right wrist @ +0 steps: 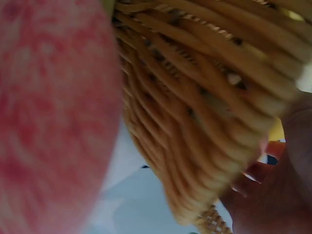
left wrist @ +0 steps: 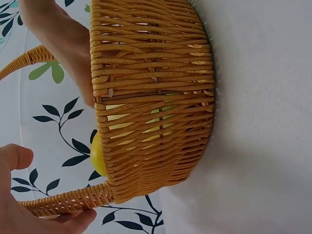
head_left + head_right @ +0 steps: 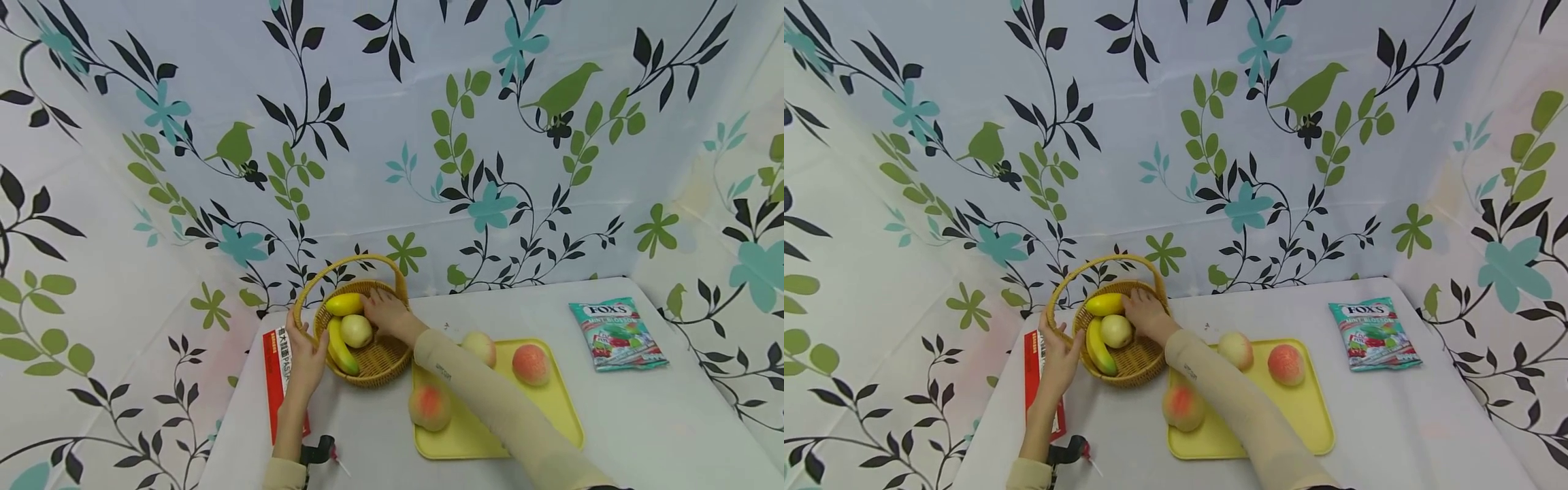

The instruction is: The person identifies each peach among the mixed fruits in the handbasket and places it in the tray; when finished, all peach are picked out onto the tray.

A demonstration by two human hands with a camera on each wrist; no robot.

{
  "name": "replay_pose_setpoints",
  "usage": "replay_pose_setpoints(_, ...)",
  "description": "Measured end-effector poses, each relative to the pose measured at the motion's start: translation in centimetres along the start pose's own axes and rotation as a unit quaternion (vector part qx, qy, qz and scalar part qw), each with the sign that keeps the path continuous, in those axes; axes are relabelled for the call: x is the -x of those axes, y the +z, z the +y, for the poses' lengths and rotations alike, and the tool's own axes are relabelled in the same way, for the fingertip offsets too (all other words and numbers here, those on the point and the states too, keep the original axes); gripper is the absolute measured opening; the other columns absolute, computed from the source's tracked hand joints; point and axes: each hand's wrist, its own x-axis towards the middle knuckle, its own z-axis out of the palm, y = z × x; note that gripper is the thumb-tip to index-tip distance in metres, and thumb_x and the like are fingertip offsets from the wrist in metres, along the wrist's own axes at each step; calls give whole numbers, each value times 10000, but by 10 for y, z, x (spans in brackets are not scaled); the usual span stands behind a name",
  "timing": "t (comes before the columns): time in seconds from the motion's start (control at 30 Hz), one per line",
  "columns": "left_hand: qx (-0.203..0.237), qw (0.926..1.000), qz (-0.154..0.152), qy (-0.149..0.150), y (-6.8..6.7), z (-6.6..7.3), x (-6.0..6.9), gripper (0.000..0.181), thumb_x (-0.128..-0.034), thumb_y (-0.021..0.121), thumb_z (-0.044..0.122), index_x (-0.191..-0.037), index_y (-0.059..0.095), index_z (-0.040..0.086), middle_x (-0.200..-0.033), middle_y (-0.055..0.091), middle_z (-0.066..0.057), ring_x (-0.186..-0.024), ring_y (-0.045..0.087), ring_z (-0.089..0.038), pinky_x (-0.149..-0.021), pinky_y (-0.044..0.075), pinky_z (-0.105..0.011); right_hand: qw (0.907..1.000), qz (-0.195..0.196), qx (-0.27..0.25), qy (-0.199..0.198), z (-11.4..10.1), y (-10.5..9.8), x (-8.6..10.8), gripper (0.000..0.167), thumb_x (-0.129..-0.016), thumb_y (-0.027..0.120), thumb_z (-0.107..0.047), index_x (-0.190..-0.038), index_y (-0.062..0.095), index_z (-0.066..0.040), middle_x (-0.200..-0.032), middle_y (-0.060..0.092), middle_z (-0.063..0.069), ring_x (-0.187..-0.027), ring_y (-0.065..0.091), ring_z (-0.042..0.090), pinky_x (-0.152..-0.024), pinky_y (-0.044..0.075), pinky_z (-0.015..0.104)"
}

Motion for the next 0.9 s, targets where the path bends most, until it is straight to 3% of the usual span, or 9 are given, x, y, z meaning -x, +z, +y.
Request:
replay_pose_setpoints(0.17,-47,10000,-18,-66,2,0,2,870,-1060,527,165,-1617,-126,305,-1725,-73,-107,-1562,228,-412,-1300,253,-565,9997,208,-71,122,3,6,4,790,-924,745,-418,-1551,329,-178,-1545,401,139,-1416,470,306,-1091,550,382)
replay_pose_setpoints(0.3,-129,9998,-57,-134,1,2,2,872,-1066,517,190,-1611,-151,319,-1725,-88,-118,-1547,241,-454,-1280,288,-583,9983,393,-407,125,5,7,6,626,-964,699,-351,-1488,397,-186,-1438,497,143,-1344,521,321,-971,609,402)
replay_pose_setpoints(0.63,-118,9999,17,-116,0,6,3,899,-1048,539,136,-1619,-144,265,-1722,-67,-146,-1538,251,-452,-1285,271,-590,9975,-216,-666,-124,10,2,19,612,-928,748,-364,-1476,495,-262,-1478,480,146,-1340,507,332,-978,590,425)
replay_pose_setpoints(0.9,-113,9999,55,-68,1,9,0,910,-1039,546,105,-1625,-135,252,-1724,-66,-142,-1546,249,-424,-1303,256,-553,9930,-31,-1140,-309,21,-19,51,621,-926,760,-348,-1473,489,-237,-1457,505,136,-1290,539,324,-963,591,436)
